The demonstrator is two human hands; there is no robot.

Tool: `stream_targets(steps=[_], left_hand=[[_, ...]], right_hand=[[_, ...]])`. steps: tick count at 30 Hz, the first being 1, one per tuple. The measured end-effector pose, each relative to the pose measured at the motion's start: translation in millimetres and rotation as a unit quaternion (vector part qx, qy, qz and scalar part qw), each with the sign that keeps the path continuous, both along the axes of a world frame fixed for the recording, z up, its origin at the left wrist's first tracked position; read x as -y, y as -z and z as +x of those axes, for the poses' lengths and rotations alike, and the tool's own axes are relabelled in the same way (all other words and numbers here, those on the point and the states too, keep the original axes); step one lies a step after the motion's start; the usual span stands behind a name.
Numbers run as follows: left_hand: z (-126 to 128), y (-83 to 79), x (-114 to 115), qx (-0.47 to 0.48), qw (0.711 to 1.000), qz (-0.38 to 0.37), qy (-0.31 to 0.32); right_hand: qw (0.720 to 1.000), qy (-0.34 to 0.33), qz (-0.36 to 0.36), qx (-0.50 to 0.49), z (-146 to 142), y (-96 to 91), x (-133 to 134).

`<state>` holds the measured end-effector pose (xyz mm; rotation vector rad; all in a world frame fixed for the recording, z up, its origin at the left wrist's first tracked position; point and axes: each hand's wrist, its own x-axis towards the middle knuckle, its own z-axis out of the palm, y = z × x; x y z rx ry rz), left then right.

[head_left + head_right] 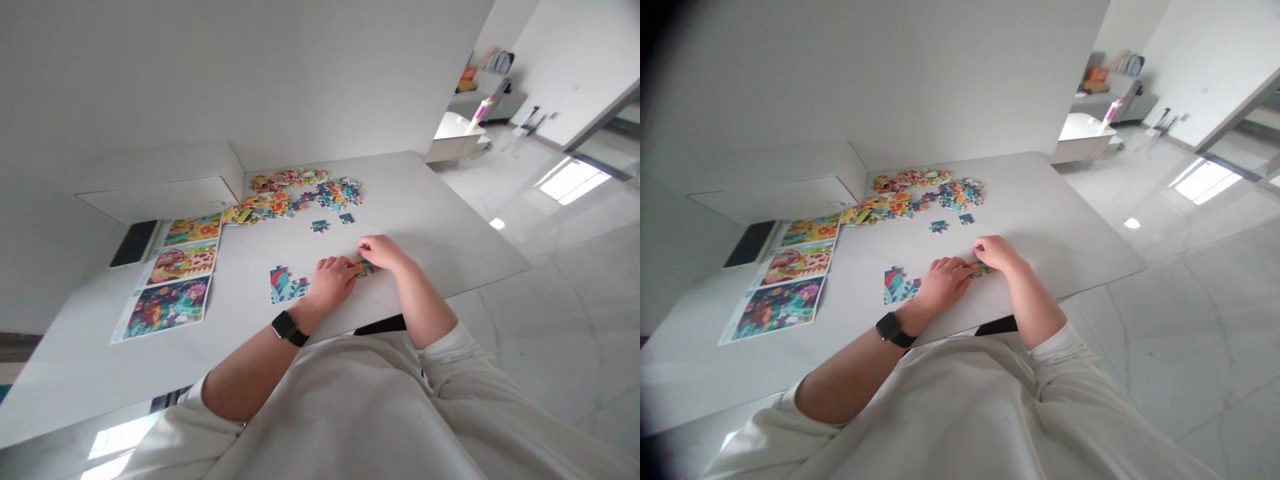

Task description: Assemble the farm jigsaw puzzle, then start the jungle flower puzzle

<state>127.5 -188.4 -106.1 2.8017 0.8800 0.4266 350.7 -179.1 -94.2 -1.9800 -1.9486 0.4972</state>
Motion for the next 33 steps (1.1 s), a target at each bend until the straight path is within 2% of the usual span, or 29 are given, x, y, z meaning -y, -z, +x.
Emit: stream_targets(steps=[5, 10, 14, 17, 22, 28, 33], left_hand=[[0.3, -2.8, 2.0, -0.01, 1.0, -0.001, -0.004], [-0.4, -0.6, 0.6, -0.003, 1.0, -0.004, 0.003], [-1.0, 0.9, -0.7, 0.005, 1.0, -0.002, 0.007], [-1.6, 2.1, -2.8, 0.016, 1.0, -0.011, 0.008], [-3.4, 4.6, -6.6, 0.041, 0.999, -0.027, 0.008], [-4.5, 4.9, -7.1, 0.053, 0.999, -0.012, 0.001], [-22.4, -1.6, -10.5, 0.056, 0.998, -0.011, 0.015]], right_hand=[[1.0, -0.01, -0.014, 0.02, 2.2, -6.6, 1.9], [0.998, -0.055, -0.008, -0.017, 16.0, -8.8, 11.7], [0.991, -0.129, 0.015, -0.036, 32.5, -2.1, 28.8], [0.985, -0.16, 0.046, -0.05, 41.4, 6.3, 40.6], [0.979, -0.166, 0.078, -0.085, 46.1, 16.2, 49.3], [0.975, -0.169, 0.103, -0.097, 46.8, 19.5, 50.2], [0.977, -0.164, 0.11, -0.079, 53.3, 18.8, 51.6]])
